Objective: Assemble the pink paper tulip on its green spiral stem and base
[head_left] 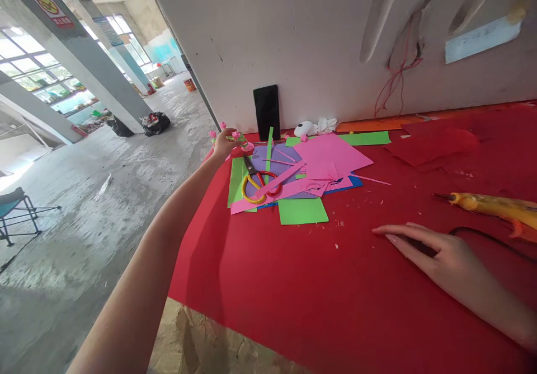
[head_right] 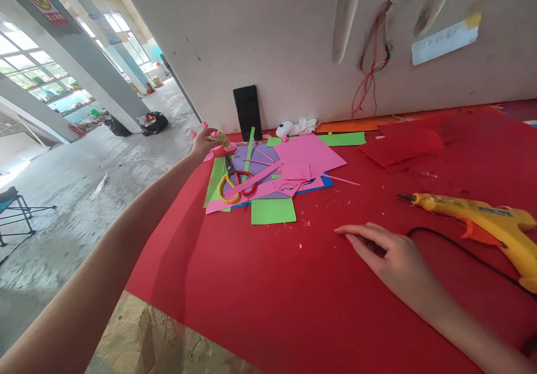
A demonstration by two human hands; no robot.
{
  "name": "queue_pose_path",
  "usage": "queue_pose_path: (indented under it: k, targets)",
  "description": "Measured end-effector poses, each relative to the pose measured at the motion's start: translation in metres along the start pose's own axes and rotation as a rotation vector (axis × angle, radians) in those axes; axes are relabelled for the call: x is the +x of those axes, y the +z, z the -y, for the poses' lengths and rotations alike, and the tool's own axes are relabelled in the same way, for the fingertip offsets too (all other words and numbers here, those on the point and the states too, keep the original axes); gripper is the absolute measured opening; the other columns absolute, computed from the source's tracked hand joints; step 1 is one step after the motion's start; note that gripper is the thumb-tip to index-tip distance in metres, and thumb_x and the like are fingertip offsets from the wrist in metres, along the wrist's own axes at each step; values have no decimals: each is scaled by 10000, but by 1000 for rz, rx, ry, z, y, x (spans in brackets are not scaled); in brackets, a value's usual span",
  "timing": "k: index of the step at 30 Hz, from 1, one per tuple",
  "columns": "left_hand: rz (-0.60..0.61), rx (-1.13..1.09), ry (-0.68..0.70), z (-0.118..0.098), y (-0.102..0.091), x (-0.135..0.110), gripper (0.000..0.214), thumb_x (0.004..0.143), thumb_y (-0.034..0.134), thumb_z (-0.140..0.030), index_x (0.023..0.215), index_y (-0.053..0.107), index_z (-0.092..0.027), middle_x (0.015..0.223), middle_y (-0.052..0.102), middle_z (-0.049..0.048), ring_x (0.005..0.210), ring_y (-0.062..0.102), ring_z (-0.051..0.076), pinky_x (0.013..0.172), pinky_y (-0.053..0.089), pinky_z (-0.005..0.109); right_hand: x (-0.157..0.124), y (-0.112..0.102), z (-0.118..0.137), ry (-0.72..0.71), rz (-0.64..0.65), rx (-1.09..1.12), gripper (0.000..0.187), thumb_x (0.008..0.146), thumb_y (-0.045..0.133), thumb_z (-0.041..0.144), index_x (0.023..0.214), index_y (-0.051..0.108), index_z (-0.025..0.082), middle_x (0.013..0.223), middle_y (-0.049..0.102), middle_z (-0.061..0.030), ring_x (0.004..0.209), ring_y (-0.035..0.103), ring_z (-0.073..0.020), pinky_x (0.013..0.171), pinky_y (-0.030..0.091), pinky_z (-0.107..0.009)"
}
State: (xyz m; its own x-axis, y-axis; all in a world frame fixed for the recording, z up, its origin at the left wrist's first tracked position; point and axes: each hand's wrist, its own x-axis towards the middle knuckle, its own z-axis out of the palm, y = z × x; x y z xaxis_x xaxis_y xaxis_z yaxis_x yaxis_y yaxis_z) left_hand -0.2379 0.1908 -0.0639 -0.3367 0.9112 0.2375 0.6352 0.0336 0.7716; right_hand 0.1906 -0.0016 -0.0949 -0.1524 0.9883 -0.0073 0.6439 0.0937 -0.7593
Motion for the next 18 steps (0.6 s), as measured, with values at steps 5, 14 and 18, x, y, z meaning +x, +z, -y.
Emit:
queue_pose_path:
  k: [5, 14, 18]
  targets:
    - [19, 4, 8, 0, 0, 3, 298, 905, 592, -320, 1134, 588, -130, 1125, 629, 77, 983, 632, 174, 849, 567, 376, 0, 2, -9, -48, -17, -1, 352, 731, 475, 480, 824, 714, 239, 922, 714, -64, 862, 674, -207, 687, 524, -280]
    - [43, 12, -74, -7, 2, 2, 305, 908, 586, -331, 1142, 586, -136, 1145, 623, 81, 999, 628, 178, 860, 564, 383, 1, 3, -9, -14, -8, 30, 350, 708, 490, 481, 816, 716, 237, 912, 710, -63, 820, 671, -196, 639, 508, -265]
    - [70, -1, -106, -8, 2, 1, 306, 910, 582, -335, 1144, 586, -138, 1144, 625, 81, 999, 628, 178, 863, 563, 384, 1, 3, -5, -3, -3, 30, 354, 696, 486, 485, 800, 712, 234, 900, 710, -68, 817, 673, -205, 641, 514, -279]
